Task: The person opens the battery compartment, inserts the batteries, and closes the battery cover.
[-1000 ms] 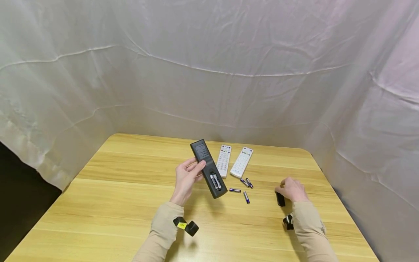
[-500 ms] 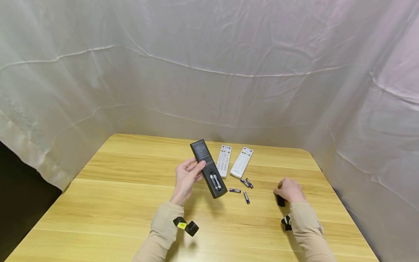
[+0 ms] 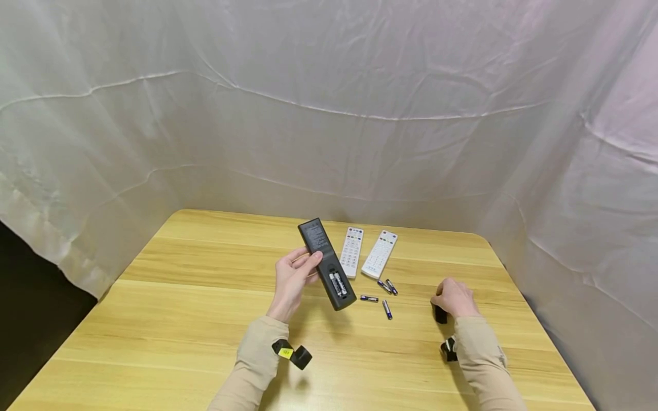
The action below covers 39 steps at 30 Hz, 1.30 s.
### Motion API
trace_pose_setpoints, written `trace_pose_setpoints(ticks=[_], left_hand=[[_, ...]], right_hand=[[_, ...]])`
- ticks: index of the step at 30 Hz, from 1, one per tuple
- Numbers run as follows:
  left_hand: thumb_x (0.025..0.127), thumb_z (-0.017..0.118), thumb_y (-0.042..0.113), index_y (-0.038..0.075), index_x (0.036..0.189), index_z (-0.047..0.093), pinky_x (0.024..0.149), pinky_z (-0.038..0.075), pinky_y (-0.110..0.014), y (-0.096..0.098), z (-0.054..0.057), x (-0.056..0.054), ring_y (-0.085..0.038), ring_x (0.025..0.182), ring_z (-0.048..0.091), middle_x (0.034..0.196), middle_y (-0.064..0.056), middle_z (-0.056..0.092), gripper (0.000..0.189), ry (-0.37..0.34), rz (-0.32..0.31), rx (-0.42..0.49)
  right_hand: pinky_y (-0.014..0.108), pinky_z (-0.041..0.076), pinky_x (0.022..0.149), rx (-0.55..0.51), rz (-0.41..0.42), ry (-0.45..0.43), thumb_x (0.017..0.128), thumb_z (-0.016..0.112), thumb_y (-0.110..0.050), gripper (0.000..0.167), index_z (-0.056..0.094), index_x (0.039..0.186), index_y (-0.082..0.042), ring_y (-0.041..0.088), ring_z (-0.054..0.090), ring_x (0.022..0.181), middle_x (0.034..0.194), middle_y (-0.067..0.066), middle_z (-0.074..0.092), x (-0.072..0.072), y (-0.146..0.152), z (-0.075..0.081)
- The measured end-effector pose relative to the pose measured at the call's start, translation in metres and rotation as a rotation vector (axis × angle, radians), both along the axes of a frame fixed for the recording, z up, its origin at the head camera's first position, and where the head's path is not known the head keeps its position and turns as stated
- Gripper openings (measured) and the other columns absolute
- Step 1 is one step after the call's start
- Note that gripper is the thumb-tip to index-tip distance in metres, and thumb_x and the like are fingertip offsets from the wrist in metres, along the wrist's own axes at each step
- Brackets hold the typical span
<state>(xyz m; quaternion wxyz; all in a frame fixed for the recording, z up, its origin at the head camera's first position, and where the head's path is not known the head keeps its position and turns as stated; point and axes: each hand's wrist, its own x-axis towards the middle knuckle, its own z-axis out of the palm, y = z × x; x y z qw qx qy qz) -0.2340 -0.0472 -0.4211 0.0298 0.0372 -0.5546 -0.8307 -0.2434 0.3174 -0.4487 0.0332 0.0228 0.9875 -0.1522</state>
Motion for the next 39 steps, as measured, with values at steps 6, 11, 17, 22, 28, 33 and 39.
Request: trace_pose_setpoints(ticks=[6,11,17,22,28,33,39], left_hand=[[0.092,0.070,0.003,-0.008,0.127,0.060,0.065,0.064,-0.022,0.000,0.001,0.000,-0.008,0.071,0.074,0.095,-0.011,0.079,0.038,0.003,0.001,-0.002],[0.092,0.070,0.002,-0.009,0.127,0.061,0.065,0.065,-0.022,0.001,0.001,0.000,-0.008,0.070,0.074,0.093,-0.009,0.079,0.038,0.005,0.004,0.004],[0.092,0.069,0.002,-0.009,0.126,0.061,0.065,0.064,-0.022,0.001,0.001,0.001,-0.008,0.070,0.074,0.091,-0.007,0.079,0.038,0.006,0.004,0.005],[0.092,0.069,0.002,-0.009,0.127,0.060,0.066,0.065,-0.023,0.001,0.001,0.001,-0.008,0.071,0.074,0.091,-0.007,0.079,0.038,0.007,0.004,0.005],[0.092,0.070,0.003,-0.008,0.127,0.060,0.065,0.064,-0.022,0.001,0.001,0.001,-0.008,0.071,0.074,0.091,-0.007,0.078,0.038,0.000,0.008,-0.002],[0.092,0.070,0.003,-0.008,0.127,0.060,0.065,0.065,-0.022,0.001,0.001,0.001,-0.008,0.071,0.074,0.093,-0.009,0.079,0.038,-0.009,0.010,-0.003],[0.092,0.069,0.002,-0.008,0.127,0.060,0.064,0.064,-0.022,0.001,0.001,0.001,-0.008,0.070,0.073,0.093,-0.009,0.079,0.038,-0.008,0.010,-0.003]], right_hand=[[0.058,0.052,0.080,-0.026,-0.010,0.017,0.080,0.070,-0.013,0.012,0.068,0.082,-0.001,0.029,0.063,0.077,0.082,0.015,0.071,0.002,0.001,-0.001],[0.051,0.052,0.073,-0.039,-0.020,0.033,0.080,0.069,-0.012,0.010,0.065,0.080,-0.003,0.026,0.060,0.073,0.078,0.012,0.068,0.003,0.001,-0.002],[0.053,0.053,0.074,-0.044,-0.032,0.071,0.081,0.069,-0.013,0.009,0.067,0.080,-0.004,0.030,0.063,0.078,0.081,0.013,0.069,0.004,0.001,-0.003],[0.057,0.053,0.075,-0.049,-0.032,0.124,0.084,0.071,-0.015,0.012,0.068,0.084,-0.003,0.033,0.064,0.077,0.084,0.016,0.071,0.006,-0.005,-0.002],[0.061,0.052,0.076,-0.061,-0.037,0.236,0.088,0.071,-0.015,0.015,0.070,0.092,-0.001,0.043,0.065,0.085,0.094,0.025,0.073,0.011,-0.014,-0.003],[0.055,0.052,0.069,-0.086,-0.052,0.316,0.090,0.070,-0.015,0.016,0.072,0.097,0.000,0.036,0.065,0.075,0.093,0.025,0.074,0.014,-0.021,-0.003],[0.047,0.052,0.064,-0.101,-0.008,0.431,0.088,0.074,-0.014,0.015,0.073,0.095,0.000,0.030,0.067,0.070,0.080,0.016,0.074,0.014,-0.032,-0.004]])
